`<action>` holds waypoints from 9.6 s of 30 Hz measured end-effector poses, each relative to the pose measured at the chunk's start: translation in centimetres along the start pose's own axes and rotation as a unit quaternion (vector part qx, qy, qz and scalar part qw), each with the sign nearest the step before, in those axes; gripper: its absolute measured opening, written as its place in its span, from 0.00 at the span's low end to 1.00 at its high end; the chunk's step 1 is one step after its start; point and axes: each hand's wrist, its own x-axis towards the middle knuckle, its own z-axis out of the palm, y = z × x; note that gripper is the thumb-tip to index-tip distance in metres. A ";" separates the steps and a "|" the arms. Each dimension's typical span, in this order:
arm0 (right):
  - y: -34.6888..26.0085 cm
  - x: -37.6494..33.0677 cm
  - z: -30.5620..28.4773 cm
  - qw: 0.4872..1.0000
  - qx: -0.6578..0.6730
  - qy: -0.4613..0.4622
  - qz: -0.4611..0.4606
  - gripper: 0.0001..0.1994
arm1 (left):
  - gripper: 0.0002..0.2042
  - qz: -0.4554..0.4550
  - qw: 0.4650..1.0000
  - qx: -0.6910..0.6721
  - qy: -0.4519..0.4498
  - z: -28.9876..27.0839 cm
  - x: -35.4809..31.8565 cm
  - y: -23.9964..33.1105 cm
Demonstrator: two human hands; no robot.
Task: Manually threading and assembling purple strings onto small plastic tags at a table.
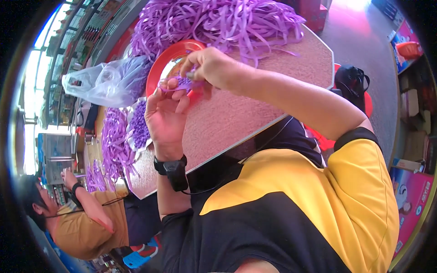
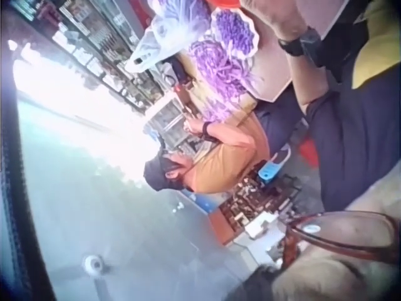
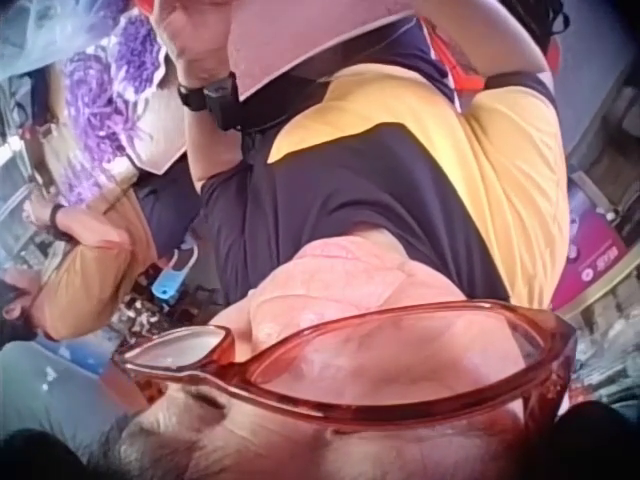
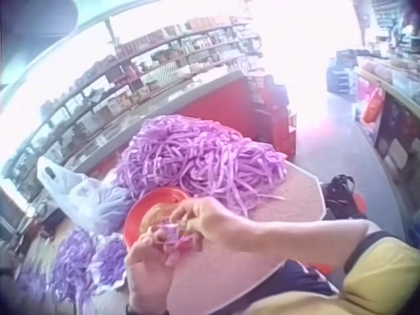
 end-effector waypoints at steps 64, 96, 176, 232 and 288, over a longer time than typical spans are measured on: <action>1.2 -0.2 6.4 0.765 -0.470 -0.088 -0.432 0.18 | 0.07 0.092 0.927 0.302 0.205 -0.8 -10.6 2.4; 0.7 0.1 5.5 0.713 -0.545 -0.072 -0.436 0.08 | 0.04 0.110 0.863 0.413 0.270 -1.1 -10.1 2.2; -2.7 0.7 0.7 0.986 0.068 0.063 -0.141 0.07 | 0.08 0.021 0.484 0.875 -0.006 -5.8 3.8 7.9; 1.3 0.8 4.1 0.934 -0.285 -0.023 -0.216 0.05 | 0.16 0.110 0.366 0.907 0.177 -6.2 -10.3 9.2; 0.8 -0.7 4.7 0.806 -0.479 0.022 -0.347 0.17 | 0.09 0.138 0.897 0.384 0.169 0.1 -5.9 2.2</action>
